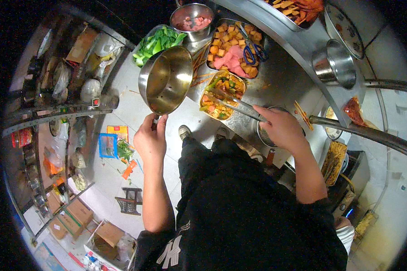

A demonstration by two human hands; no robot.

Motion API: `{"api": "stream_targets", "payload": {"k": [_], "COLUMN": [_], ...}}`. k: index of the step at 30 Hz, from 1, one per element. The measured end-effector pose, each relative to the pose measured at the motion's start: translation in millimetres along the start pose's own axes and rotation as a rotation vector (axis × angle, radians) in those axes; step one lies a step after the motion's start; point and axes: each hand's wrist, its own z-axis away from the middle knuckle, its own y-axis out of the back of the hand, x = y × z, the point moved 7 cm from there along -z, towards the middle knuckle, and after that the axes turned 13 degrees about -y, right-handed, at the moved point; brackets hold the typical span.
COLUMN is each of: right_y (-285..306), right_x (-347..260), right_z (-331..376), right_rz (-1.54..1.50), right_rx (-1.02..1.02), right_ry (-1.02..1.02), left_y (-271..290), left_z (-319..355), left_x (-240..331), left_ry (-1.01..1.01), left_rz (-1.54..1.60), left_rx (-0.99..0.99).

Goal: The person assembles a takeout meal by scooping rice into a container, adding cooked vegetables and fried items from a pot, and placing the container into a microwave. They use tongs, a rice paddle, and scissors during the process.

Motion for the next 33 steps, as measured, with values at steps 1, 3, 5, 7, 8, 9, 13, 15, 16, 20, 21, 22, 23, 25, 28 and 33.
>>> {"api": "stream_targets", "payload": {"k": [1, 3, 5, 7, 8, 9, 13, 15, 16, 20, 21, 22, 23, 25, 28, 33], "right_y": [4, 7, 8, 3, 5, 6, 35, 34, 26, 5, 1, 3, 6, 4, -7, -3], "right_x": [2, 2, -2, -7, -9, -6, 21, 34, 38, 51, 51, 61, 65, 69, 56, 66], "right_z": [1, -1, -9, -17, -17, -18, 15, 28, 31, 36, 37, 39, 41, 44, 40, 46], "right_rz": [-0.009, 0.015, 0.085, 0.116, 0.108, 0.108, -0.107, -0.135, -0.085, -0.119, -0.183, -0.232, -0.308, -0.32, -0.119, -0.338], "right_rx": [0.019, 0.064, 0.127, 0.084, 0.08, 0.069, 0.014, -0.022, -0.031, 0.021, 0.01, 0.025, 0.029, -0.006, -0.035, -0.032], "right_ry": [-0.019, -0.052, -0.087, -0.108, -0.077, -0.123, -0.134, -0.163, -0.188, -0.131, -0.074, -0.109, -0.091, -0.114, -0.11, -0.132], "left_y": [0, -1, -2, -2, -2, -2, 1, 3, 3, 4, 4, 4, 3, -2, -5, -3], "left_z": [1, 2, 3, 3, 3, 3, 8, 10, 11, 14, 15, 14, 15, 16, 17, 21], "left_x": [-1, -2, -1, 1, 1, 1, -2, -2, -3, -1, -1, -1, -4, -10, -11, -13], "left_ry": [0.003, 0.021, 0.015, -0.008, -0.01, -0.01, 0.018, 0.012, 0.036, 0.008, 0.005, -0.006, 0.027, 0.08, 0.05, 0.149], "left_rz": [0.002, 0.04, 0.045, 0.023, 0.013, 0.002, 0.022, 0.043, 0.037, 0.096, 0.11, 0.121, 0.161, 0.24, 0.237, 0.255], "left_rx": [0.004, 0.001, 0.004, 0.004, -0.001, -0.004, -0.003, 0.012, 0.009, 0.049, 0.054, 0.066, 0.063, 0.056, 0.064, 0.028]}}
